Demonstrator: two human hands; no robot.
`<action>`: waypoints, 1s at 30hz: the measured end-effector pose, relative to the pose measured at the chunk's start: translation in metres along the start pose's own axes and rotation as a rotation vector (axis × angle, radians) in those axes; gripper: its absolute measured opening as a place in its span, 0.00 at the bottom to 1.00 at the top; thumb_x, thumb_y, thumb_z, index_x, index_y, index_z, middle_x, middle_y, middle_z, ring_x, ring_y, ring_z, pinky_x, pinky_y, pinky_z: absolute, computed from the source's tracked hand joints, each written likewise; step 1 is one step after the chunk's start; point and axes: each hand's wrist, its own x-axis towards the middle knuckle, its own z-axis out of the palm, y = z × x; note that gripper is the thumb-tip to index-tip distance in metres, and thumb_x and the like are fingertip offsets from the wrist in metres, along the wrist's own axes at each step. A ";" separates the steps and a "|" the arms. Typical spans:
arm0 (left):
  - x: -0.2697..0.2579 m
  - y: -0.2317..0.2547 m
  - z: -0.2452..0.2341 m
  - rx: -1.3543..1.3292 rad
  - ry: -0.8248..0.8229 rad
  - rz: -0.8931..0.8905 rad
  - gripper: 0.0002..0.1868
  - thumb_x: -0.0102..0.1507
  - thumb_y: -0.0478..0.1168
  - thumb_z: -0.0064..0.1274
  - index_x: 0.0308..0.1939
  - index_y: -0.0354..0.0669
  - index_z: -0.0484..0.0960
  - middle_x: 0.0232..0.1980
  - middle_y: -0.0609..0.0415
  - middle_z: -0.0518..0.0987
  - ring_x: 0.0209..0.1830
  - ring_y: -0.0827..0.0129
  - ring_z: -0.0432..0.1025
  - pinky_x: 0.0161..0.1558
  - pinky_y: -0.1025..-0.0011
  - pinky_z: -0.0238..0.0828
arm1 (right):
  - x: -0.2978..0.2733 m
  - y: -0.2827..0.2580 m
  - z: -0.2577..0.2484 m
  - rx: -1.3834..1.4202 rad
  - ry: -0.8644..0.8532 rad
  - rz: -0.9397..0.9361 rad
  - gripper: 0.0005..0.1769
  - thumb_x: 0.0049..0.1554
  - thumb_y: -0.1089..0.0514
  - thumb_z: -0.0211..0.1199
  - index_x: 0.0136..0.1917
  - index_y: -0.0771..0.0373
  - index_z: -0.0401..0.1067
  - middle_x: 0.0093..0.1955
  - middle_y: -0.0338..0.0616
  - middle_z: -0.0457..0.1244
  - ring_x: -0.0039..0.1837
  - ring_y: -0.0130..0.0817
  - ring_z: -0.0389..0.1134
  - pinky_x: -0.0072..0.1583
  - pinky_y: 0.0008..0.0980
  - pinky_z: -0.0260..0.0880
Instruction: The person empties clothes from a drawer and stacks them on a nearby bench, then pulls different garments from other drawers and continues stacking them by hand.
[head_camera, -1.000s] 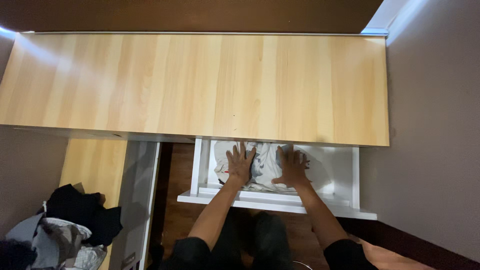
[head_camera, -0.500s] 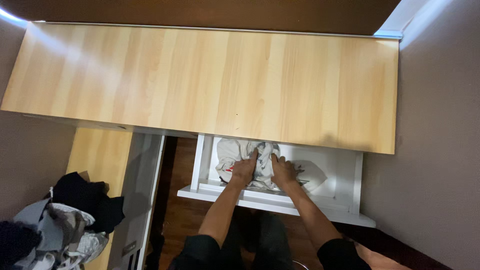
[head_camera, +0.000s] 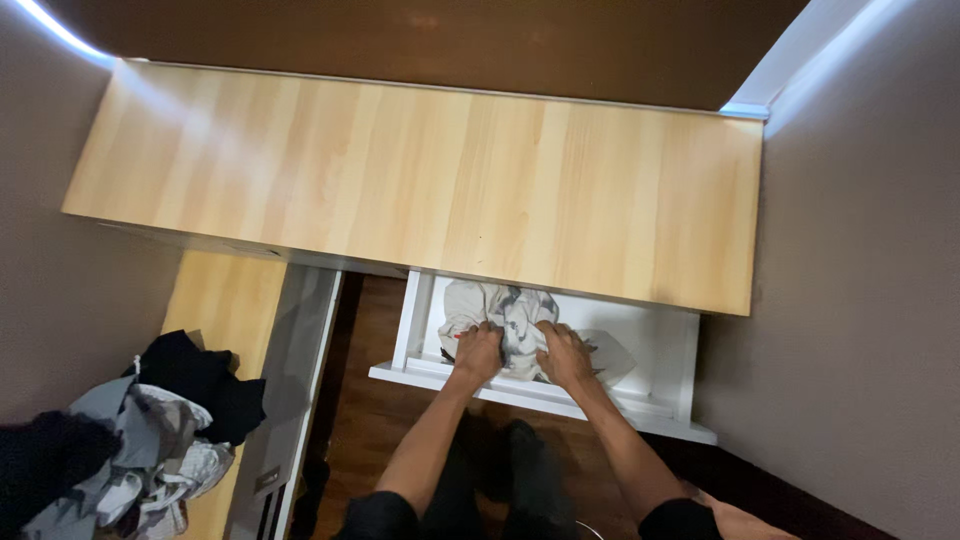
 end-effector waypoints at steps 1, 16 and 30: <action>-0.006 0.005 -0.014 -0.009 -0.015 0.002 0.19 0.53 0.30 0.55 0.49 0.40 0.82 0.54 0.37 0.76 0.54 0.41 0.71 0.57 0.48 0.69 | -0.004 -0.006 -0.007 0.021 0.008 0.009 0.29 0.49 0.60 0.68 0.64 0.60 0.68 0.58 0.59 0.66 0.63 0.59 0.66 0.63 0.52 0.66; -0.127 0.062 -0.189 -0.345 0.036 -0.181 0.36 0.57 0.41 0.66 0.66 0.45 0.67 0.58 0.40 0.69 0.56 0.46 0.67 0.58 0.52 0.65 | -0.077 -0.107 -0.102 0.087 0.217 -0.252 0.24 0.50 0.64 0.62 0.61 0.62 0.74 0.55 0.48 0.67 0.56 0.47 0.68 0.58 0.43 0.70; -0.152 0.033 -0.239 -0.123 -0.014 0.129 0.65 0.37 0.42 0.80 0.74 0.41 0.59 0.78 0.41 0.46 0.79 0.44 0.46 0.76 0.47 0.43 | -0.131 -0.215 -0.160 0.017 0.251 -0.605 0.24 0.46 0.67 0.65 0.57 0.60 0.76 0.54 0.46 0.66 0.55 0.46 0.67 0.55 0.43 0.70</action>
